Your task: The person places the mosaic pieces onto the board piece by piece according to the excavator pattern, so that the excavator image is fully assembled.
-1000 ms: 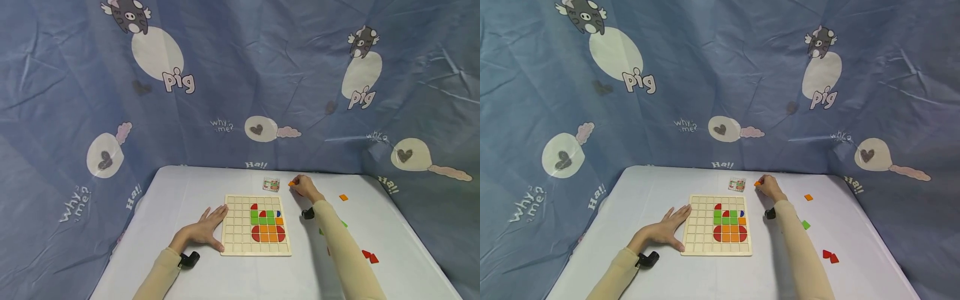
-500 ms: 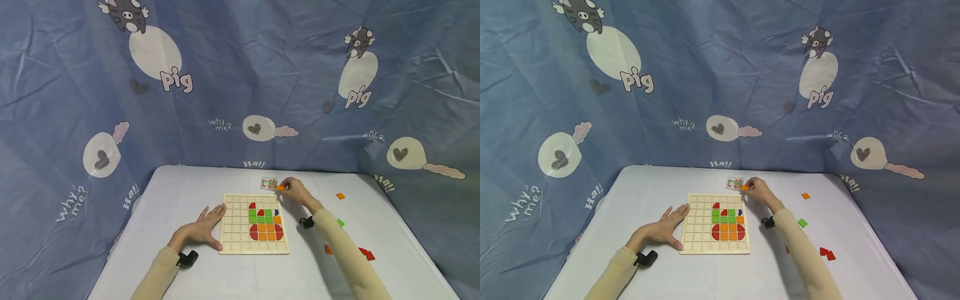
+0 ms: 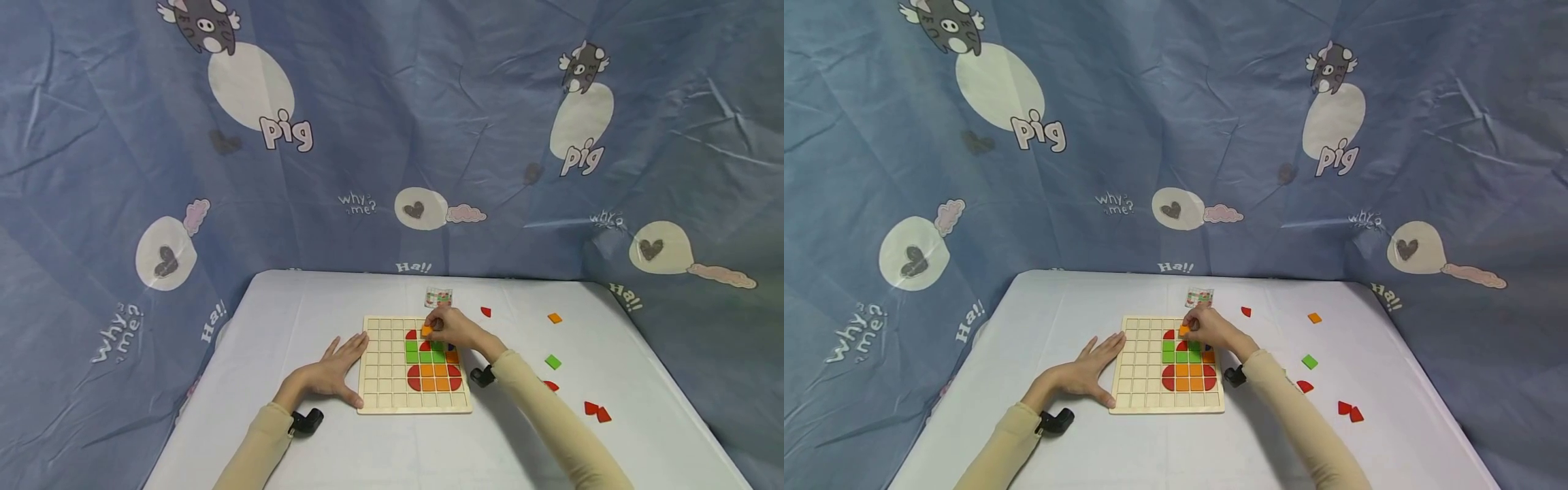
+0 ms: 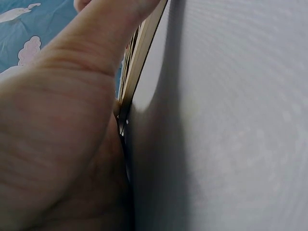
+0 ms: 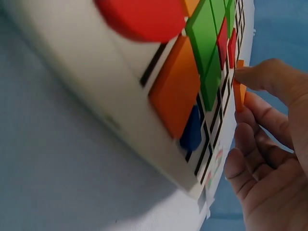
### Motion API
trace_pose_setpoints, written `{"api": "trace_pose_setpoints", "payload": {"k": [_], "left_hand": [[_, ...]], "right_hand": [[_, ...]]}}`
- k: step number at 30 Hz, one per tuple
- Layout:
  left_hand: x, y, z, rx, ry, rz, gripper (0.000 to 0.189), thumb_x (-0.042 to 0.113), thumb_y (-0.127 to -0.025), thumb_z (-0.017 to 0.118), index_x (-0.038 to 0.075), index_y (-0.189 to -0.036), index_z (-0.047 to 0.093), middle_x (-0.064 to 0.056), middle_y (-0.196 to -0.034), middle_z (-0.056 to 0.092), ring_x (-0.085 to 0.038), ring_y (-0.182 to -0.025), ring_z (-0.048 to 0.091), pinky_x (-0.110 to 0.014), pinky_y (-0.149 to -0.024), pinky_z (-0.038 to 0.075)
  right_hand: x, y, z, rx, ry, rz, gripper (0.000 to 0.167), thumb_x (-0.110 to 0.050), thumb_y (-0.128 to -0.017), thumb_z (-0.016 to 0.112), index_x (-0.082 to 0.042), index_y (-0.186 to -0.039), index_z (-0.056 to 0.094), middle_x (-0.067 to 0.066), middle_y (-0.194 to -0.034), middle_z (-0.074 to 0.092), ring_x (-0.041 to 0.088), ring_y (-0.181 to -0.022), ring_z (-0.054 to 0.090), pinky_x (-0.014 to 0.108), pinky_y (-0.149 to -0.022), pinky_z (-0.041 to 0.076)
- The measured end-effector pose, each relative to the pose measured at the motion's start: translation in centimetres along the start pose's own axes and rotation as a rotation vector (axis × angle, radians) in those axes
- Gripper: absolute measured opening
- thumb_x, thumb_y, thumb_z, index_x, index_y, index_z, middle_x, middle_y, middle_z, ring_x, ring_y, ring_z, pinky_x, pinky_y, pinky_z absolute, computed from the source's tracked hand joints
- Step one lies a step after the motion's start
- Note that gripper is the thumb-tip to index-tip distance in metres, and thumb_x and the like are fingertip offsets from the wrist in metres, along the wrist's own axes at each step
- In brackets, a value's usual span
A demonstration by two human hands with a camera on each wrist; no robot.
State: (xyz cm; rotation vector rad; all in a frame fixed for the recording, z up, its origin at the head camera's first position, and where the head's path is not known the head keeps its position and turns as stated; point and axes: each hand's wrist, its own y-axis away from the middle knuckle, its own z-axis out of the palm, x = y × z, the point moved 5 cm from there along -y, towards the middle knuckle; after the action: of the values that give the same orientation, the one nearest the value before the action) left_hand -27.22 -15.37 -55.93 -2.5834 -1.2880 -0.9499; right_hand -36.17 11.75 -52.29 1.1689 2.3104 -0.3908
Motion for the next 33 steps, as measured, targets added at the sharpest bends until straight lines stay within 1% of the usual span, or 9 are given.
{"api": "trace_pose_setpoints", "payload": {"k": [3,6,9,16,20,28,30,32,33], "left_hand": [[0.0,-0.1,0.1,-0.005,-0.004,0.005,0.135,0.063,-0.062,0.08,0.007,-0.155,0.001,-0.009,-0.164,-0.005,-0.027,-0.151,-0.006,-0.056,-0.118,-0.013],[0.0,-0.1,0.2,-0.01,-0.009,0.01,0.134,0.063,-0.063,0.08,0.006,-0.155,0.0,-0.01,-0.164,-0.005,-0.027,-0.151,-0.006,-0.056,-0.118,-0.013],[0.1,-0.2,0.2,-0.016,-0.022,0.013,0.134,0.063,-0.063,0.079,0.007,-0.155,-0.001,-0.009,-0.164,-0.006,-0.027,-0.151,-0.006,-0.056,-0.118,-0.013],[0.1,-0.3,0.0,-0.002,-0.03,0.01,0.135,0.064,-0.062,0.08,0.007,-0.155,0.001,-0.009,-0.164,-0.004,-0.027,-0.151,-0.005,-0.055,-0.119,-0.012],[0.1,-0.4,0.1,-0.005,-0.036,0.014,0.134,0.065,-0.063,0.079,0.007,-0.155,0.001,-0.009,-0.164,-0.005,-0.027,-0.151,-0.006,-0.055,-0.119,-0.012],[-0.3,-0.2,0.1,-0.001,-0.028,-0.009,0.135,0.065,-0.061,0.08,0.008,-0.155,0.0,-0.008,-0.164,-0.005,-0.026,-0.151,-0.006,-0.055,-0.119,-0.013],[-0.3,-0.1,0.1,0.002,-0.029,-0.005,0.135,0.065,-0.062,0.079,0.008,-0.155,0.001,-0.008,-0.164,-0.005,-0.027,-0.151,-0.006,-0.055,-0.119,-0.013],[-0.3,-0.1,0.1,-0.002,-0.034,-0.002,0.135,0.066,-0.062,0.078,0.007,-0.155,0.0,-0.008,-0.164,-0.005,-0.026,-0.151,-0.006,-0.055,-0.119,-0.013],[-0.2,-0.1,0.1,-0.005,-0.033,-0.001,0.135,0.066,-0.062,0.078,0.007,-0.155,0.0,-0.008,-0.164,-0.005,-0.027,-0.151,-0.006,-0.055,-0.119,-0.013]], "right_hand": [[-0.2,-0.1,0.3,-0.011,0.01,-0.025,0.019,-0.024,-0.083,0.077,-0.013,-0.098,0.07,-0.002,-0.093,0.065,0.006,-0.08,0.057,0.021,-0.072,0.052],[-0.4,-0.2,0.4,-0.023,0.021,-0.05,0.017,-0.018,-0.084,0.075,-0.01,-0.099,0.071,0.0,-0.094,0.065,0.008,-0.08,0.056,0.022,-0.071,0.052],[-0.3,-0.2,0.4,-0.037,0.027,-0.054,0.016,-0.015,-0.084,0.075,-0.01,-0.099,0.072,0.001,-0.093,0.064,0.008,-0.08,0.056,0.021,-0.07,0.052],[-0.3,-0.6,0.3,-0.064,-0.008,-0.041,0.015,-0.013,-0.084,0.074,-0.008,-0.099,0.073,0.005,-0.097,0.067,0.01,-0.085,0.062,0.021,-0.073,0.054],[-0.5,-0.6,0.3,-0.061,-0.032,-0.021,0.014,-0.011,-0.083,0.075,-0.006,-0.097,0.074,0.006,-0.095,0.067,0.012,-0.085,0.063,0.022,-0.073,0.055],[-0.7,-0.9,0.3,-0.076,-0.026,0.032,0.015,-0.014,-0.085,0.073,-0.008,-0.099,0.072,0.002,-0.095,0.07,0.01,-0.083,0.063,0.025,-0.074,0.055],[-0.3,-0.8,-0.3,-0.055,-0.041,0.056,0.013,-0.017,-0.088,0.071,-0.01,-0.099,0.071,0.0,-0.091,0.069,0.009,-0.08,0.062,0.025,-0.071,0.054],[0.4,-0.5,-1.4,0.013,-0.051,0.084,0.01,-0.019,-0.09,0.068,-0.01,-0.094,0.07,-0.001,-0.086,0.068,0.009,-0.075,0.06,0.025,-0.068,0.052],[1.0,-0.3,-2.2,0.064,-0.054,0.098,0.009,-0.02,-0.09,0.068,-0.01,-0.091,0.069,0.0,-0.083,0.067,0.009,-0.073,0.059,0.025,-0.065,0.051]]}}
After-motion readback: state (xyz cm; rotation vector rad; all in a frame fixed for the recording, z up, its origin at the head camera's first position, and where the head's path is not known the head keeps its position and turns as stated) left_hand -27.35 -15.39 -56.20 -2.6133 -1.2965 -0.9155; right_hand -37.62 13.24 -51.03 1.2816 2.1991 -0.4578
